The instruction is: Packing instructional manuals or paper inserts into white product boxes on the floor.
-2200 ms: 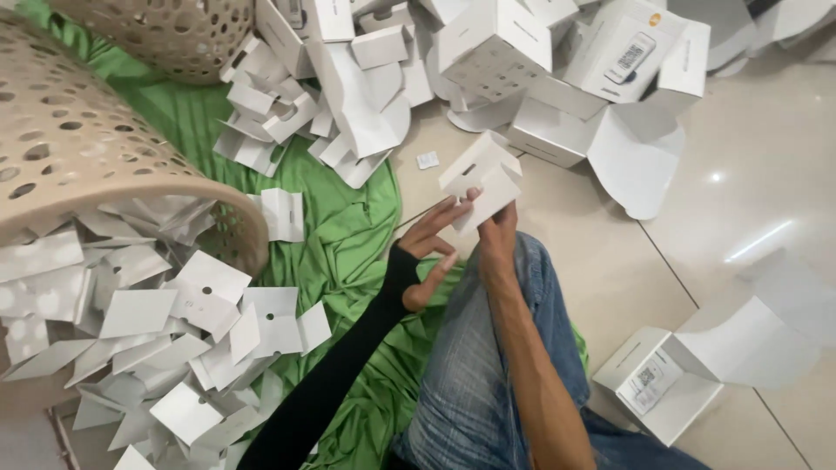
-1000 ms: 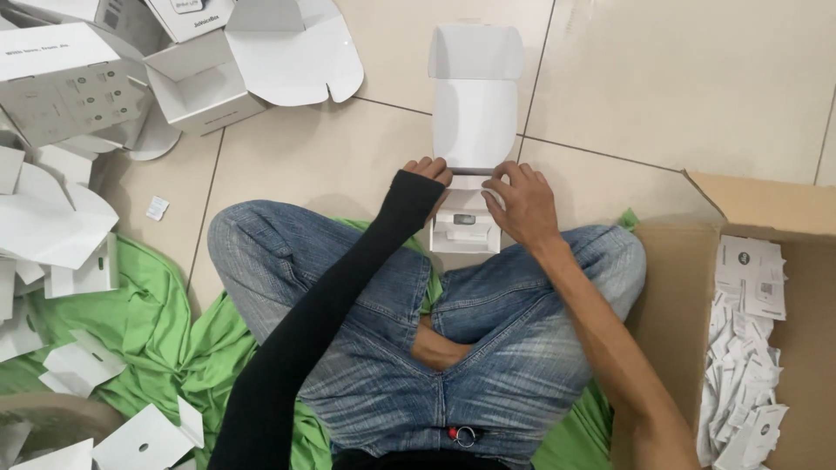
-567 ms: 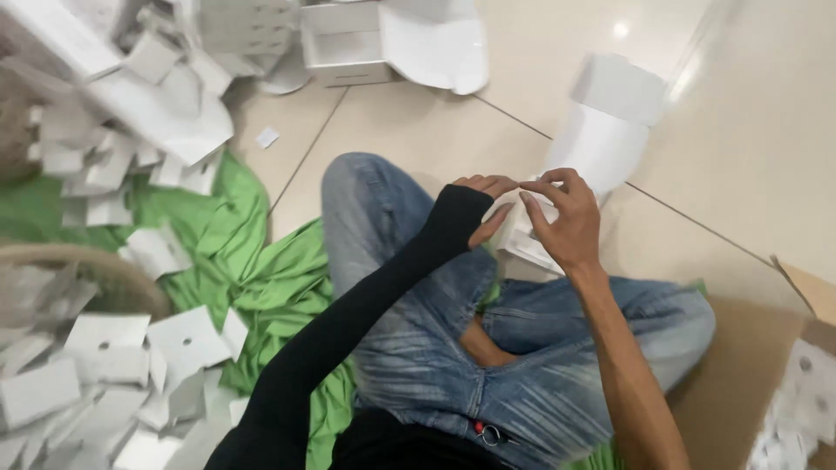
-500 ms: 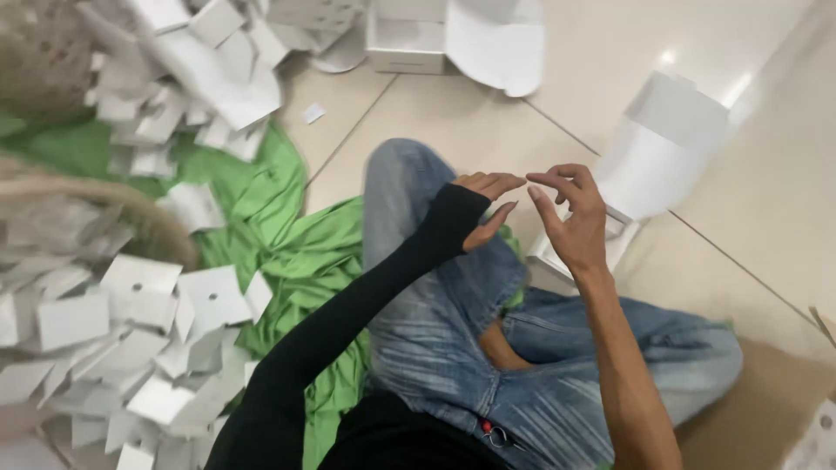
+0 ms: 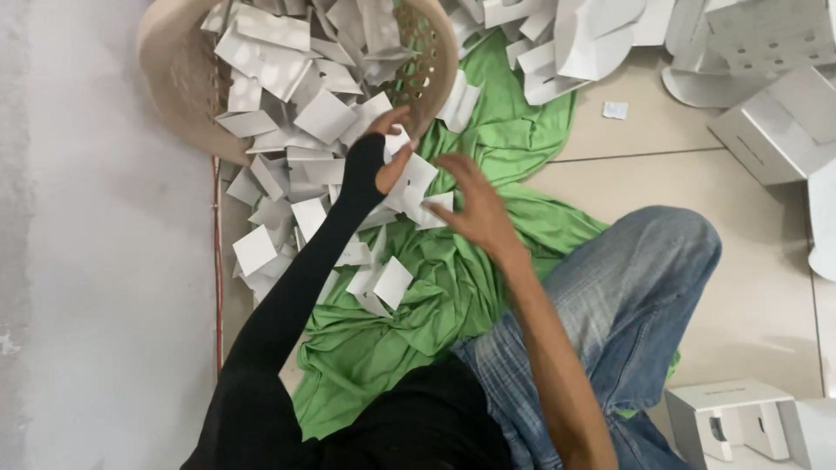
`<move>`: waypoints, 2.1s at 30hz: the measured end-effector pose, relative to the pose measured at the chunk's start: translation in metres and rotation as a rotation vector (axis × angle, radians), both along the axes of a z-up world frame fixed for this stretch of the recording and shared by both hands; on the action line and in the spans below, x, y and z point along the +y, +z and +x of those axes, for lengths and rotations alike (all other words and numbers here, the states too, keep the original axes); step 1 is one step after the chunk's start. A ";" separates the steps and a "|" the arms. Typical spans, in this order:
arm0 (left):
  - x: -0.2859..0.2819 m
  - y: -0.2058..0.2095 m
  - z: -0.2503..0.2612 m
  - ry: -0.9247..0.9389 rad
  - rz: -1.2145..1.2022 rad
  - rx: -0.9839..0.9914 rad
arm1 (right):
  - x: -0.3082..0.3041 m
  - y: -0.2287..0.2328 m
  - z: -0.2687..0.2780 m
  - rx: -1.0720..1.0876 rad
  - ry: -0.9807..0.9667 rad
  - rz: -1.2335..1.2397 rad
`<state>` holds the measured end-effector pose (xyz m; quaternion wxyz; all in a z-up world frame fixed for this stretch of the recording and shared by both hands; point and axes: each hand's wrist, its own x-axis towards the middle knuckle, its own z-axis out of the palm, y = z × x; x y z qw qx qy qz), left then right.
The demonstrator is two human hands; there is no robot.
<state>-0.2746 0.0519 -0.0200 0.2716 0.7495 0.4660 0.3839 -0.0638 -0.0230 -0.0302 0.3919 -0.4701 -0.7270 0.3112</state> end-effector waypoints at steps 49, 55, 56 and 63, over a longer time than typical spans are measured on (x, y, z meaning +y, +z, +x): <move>-0.250 -0.062 0.523 -1.631 -0.437 0.299 | -0.484 -0.020 0.345 0.369 -1.265 -0.438; -0.251 -0.068 0.526 -1.626 -0.405 0.327 | -0.481 -0.019 0.346 0.181 -1.252 -0.457; -0.251 -0.071 0.527 -1.646 -0.409 0.277 | -0.482 -0.019 0.347 0.164 -1.261 -0.466; -0.253 -0.074 0.529 -1.674 -0.385 0.198 | -0.480 -0.012 0.349 0.157 -1.272 -0.540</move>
